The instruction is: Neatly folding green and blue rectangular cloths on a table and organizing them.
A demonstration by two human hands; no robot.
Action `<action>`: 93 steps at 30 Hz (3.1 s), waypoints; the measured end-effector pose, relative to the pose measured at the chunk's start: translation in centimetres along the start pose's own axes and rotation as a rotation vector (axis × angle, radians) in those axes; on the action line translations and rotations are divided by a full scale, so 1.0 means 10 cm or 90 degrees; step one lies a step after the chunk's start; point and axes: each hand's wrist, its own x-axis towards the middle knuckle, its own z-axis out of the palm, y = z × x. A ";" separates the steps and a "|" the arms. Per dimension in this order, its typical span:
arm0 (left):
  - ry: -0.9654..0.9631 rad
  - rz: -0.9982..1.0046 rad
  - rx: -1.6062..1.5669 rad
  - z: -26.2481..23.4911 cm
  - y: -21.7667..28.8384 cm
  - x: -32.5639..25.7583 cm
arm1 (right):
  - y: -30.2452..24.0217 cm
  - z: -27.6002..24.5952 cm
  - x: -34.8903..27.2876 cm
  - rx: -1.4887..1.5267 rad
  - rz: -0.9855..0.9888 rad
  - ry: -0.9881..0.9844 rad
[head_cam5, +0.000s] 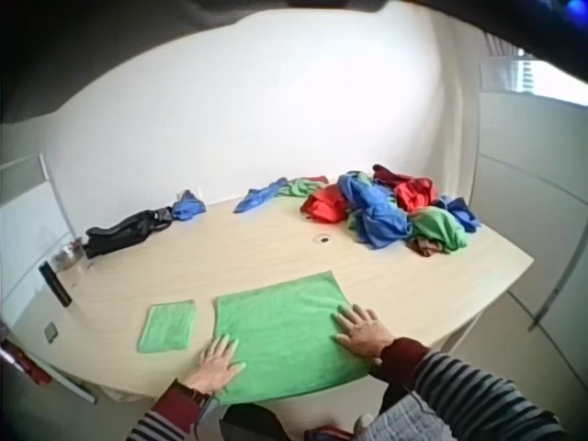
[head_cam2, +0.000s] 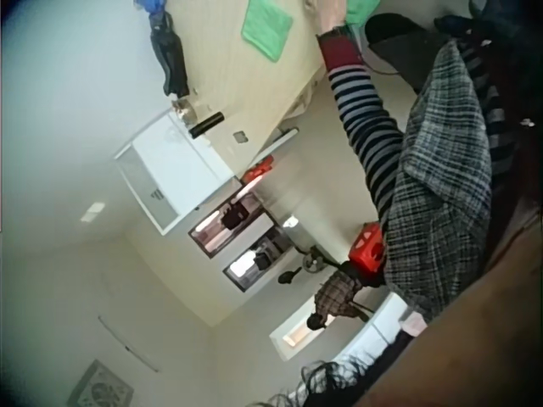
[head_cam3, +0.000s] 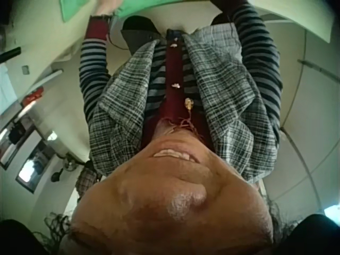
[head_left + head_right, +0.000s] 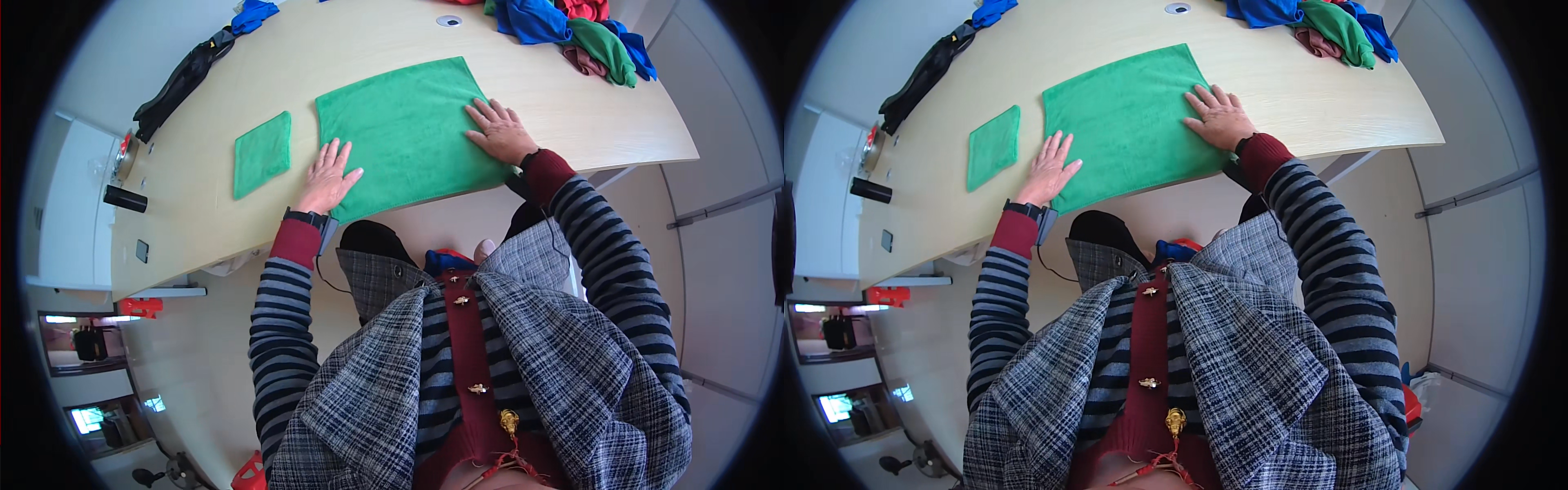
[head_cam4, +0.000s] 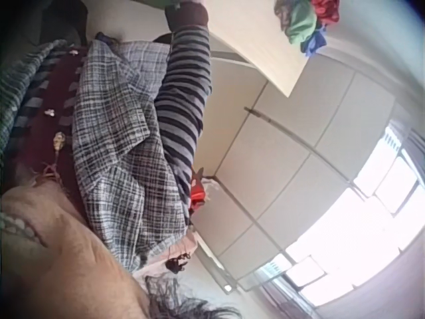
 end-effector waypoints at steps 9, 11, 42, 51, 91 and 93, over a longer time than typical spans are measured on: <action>0.018 -0.011 -0.019 -0.30 0.44 0.51 | -0.57 -0.35 0.37 -0.020 -0.019 0.005; 0.029 0.013 -0.015 -0.29 0.69 0.71 | -0.73 -0.35 0.45 0.027 -0.065 0.007; 0.144 -0.142 -0.116 -0.24 0.57 1.05 | -0.43 -0.24 1.15 -0.061 -0.127 0.061; 0.118 -0.235 -0.134 -0.37 0.52 0.72 | 0.46 -0.21 0.74 -0.086 -0.037 0.061; 0.255 -0.232 -0.093 -0.12 1.73 -1.18 | 0.24 -0.36 -1.88 -0.052 -0.008 0.150; 0.324 -0.229 0.005 -0.04 1.59 -1.25 | 0.35 -0.33 -1.87 -0.049 -0.010 0.159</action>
